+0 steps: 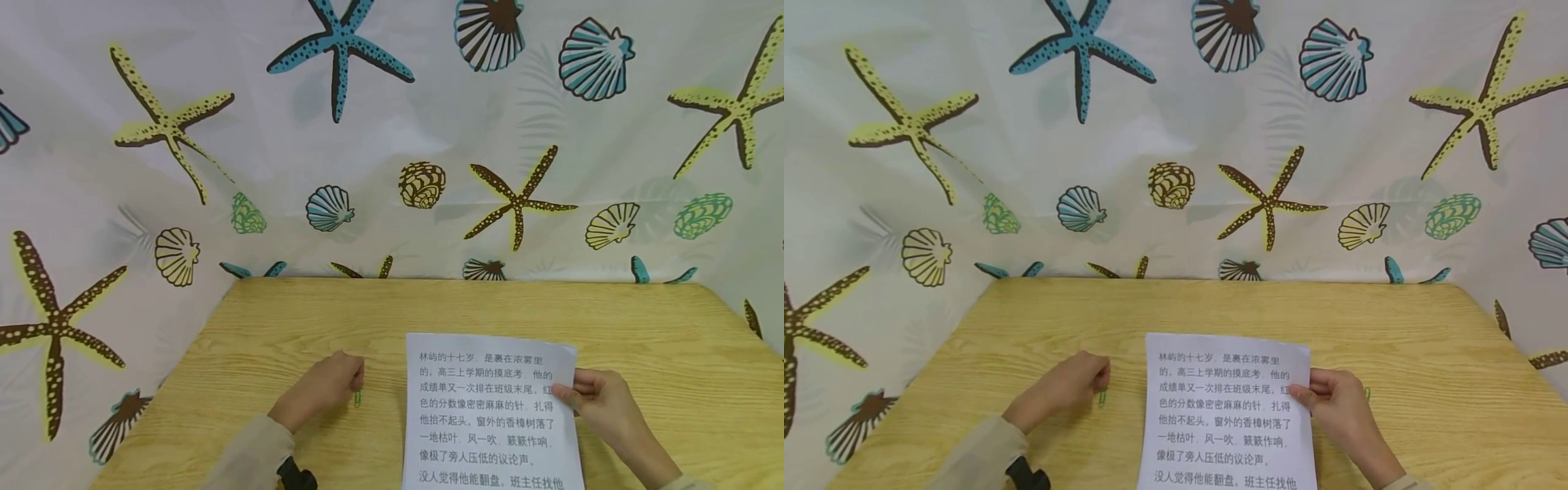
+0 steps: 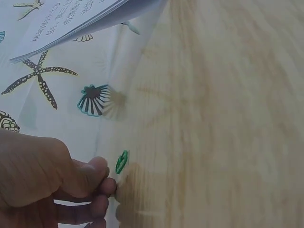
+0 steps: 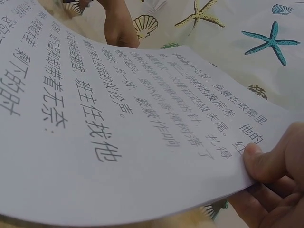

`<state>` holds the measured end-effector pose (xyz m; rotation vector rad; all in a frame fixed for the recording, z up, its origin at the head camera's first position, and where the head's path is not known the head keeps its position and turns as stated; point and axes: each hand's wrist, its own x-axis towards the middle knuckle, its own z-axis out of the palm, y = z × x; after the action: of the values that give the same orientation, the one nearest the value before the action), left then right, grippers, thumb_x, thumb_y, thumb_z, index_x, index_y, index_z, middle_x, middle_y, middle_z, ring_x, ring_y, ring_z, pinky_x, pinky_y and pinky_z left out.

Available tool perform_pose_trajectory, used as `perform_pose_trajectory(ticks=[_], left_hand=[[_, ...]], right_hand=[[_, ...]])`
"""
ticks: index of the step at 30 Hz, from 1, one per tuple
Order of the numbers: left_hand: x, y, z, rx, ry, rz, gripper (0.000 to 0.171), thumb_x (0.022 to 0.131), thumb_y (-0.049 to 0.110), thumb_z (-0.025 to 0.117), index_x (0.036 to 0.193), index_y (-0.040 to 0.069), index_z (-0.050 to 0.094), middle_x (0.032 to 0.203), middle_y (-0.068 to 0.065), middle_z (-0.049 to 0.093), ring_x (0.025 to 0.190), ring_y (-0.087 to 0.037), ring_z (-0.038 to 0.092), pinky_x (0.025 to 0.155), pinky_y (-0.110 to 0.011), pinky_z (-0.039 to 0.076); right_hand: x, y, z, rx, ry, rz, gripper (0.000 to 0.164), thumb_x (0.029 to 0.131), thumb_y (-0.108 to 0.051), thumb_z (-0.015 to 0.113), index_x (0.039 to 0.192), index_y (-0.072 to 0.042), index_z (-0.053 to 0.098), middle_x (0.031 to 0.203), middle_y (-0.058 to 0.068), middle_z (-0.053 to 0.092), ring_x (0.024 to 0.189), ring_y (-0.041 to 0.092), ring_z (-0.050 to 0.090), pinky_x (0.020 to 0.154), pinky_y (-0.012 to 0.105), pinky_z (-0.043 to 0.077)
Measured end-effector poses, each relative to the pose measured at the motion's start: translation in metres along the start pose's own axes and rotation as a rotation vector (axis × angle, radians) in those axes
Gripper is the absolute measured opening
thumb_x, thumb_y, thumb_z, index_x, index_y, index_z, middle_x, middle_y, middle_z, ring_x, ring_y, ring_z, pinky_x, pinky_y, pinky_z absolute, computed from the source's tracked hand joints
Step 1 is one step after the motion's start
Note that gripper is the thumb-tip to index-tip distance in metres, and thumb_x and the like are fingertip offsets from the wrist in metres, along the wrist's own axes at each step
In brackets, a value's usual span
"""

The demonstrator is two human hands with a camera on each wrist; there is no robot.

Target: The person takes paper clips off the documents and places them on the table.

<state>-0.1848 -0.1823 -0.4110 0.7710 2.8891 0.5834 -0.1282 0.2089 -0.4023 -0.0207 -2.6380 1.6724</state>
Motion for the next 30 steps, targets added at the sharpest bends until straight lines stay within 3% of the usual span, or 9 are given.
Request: perform_pose_trajectory(ticks=[3, 6, 9, 12, 21, 26, 30], left_hand=[[0.003, 0.006, 0.004, -0.113, 0.061, 0.042, 0.026, 0.094, -0.008, 0.049, 0.073, 0.007, 0.051, 0.064, 0.003, 0.043, 0.058, -0.007, 0.034, 0.053, -0.021, 0.030], [0.005, 0.022, 0.012, -0.400, 0.034, 0.070, 0.023, 0.103, 0.010, 0.047, 0.087, 0.002, 0.061, 0.074, -0.001, 0.057, 0.065, -0.009, 0.050, 0.057, -0.021, 0.045], [0.004, 0.040, 0.021, -0.729, -0.051, 0.021, 0.035, 0.105, 0.026, 0.042, 0.109, -0.001, 0.064, 0.090, -0.007, 0.067, 0.079, -0.017, 0.063, 0.070, -0.028, 0.055], [0.004, 0.052, 0.026, -0.888, -0.084, -0.044, 0.036, 0.103, 0.025, 0.048, 0.121, -0.003, 0.060, 0.096, -0.010, 0.070, 0.084, -0.020, 0.067, 0.073, -0.032, 0.057], [0.006, 0.060, 0.025, -0.926, -0.053, -0.118, 0.026, 0.097, 0.009, 0.059, 0.118, -0.006, 0.061, 0.089, -0.011, 0.070, 0.070, -0.023, 0.069, 0.061, -0.034, 0.059], [0.012, 0.060, 0.028, -0.754, 0.025, -0.132, 0.014, 0.092, 0.010, 0.066, 0.101, 0.000, 0.068, 0.074, -0.004, 0.067, 0.057, -0.017, 0.064, 0.050, -0.031, 0.056], [0.017, 0.059, 0.032, -0.651, 0.077, -0.130, 0.009, 0.088, 0.011, 0.071, 0.084, 0.003, 0.068, 0.062, -0.001, 0.064, 0.046, -0.015, 0.060, 0.044, -0.032, 0.054]], right_hand=[[0.001, 0.001, -0.001, 0.012, 0.002, 0.011, 0.028, 0.089, 0.004, 0.064, 0.114, 0.016, 0.061, 0.094, 0.023, 0.071, 0.069, 0.016, 0.070, 0.062, 0.027, 0.058], [0.002, 0.003, 0.000, 0.024, -0.006, 0.021, 0.030, 0.089, 0.004, 0.064, 0.116, 0.016, 0.060, 0.094, 0.024, 0.070, 0.070, 0.017, 0.071, 0.063, 0.027, 0.058], [0.005, 0.004, 0.000, 0.032, -0.012, 0.025, 0.032, 0.090, 0.003, 0.064, 0.118, 0.017, 0.058, 0.095, 0.024, 0.070, 0.071, 0.018, 0.071, 0.064, 0.027, 0.058], [0.007, 0.005, 0.001, 0.051, -0.021, 0.031, 0.032, 0.090, 0.002, 0.064, 0.119, 0.017, 0.058, 0.095, 0.024, 0.070, 0.072, 0.017, 0.071, 0.064, 0.028, 0.058], [0.018, 0.003, 0.005, 0.105, -0.028, 0.097, 0.037, 0.091, -0.004, 0.066, 0.122, 0.014, 0.058, 0.095, 0.018, 0.072, 0.074, 0.016, 0.069, 0.064, 0.028, 0.058], [0.024, 0.007, 0.006, 0.132, -0.039, 0.114, 0.037, 0.092, -0.007, 0.066, 0.122, 0.013, 0.058, 0.093, 0.015, 0.073, 0.074, 0.017, 0.070, 0.064, 0.028, 0.058], [0.028, 0.011, 0.008, 0.047, -0.055, 0.080, 0.034, 0.093, -0.010, 0.064, 0.118, 0.013, 0.060, 0.087, 0.014, 0.073, 0.072, 0.019, 0.069, 0.062, 0.028, 0.058]])
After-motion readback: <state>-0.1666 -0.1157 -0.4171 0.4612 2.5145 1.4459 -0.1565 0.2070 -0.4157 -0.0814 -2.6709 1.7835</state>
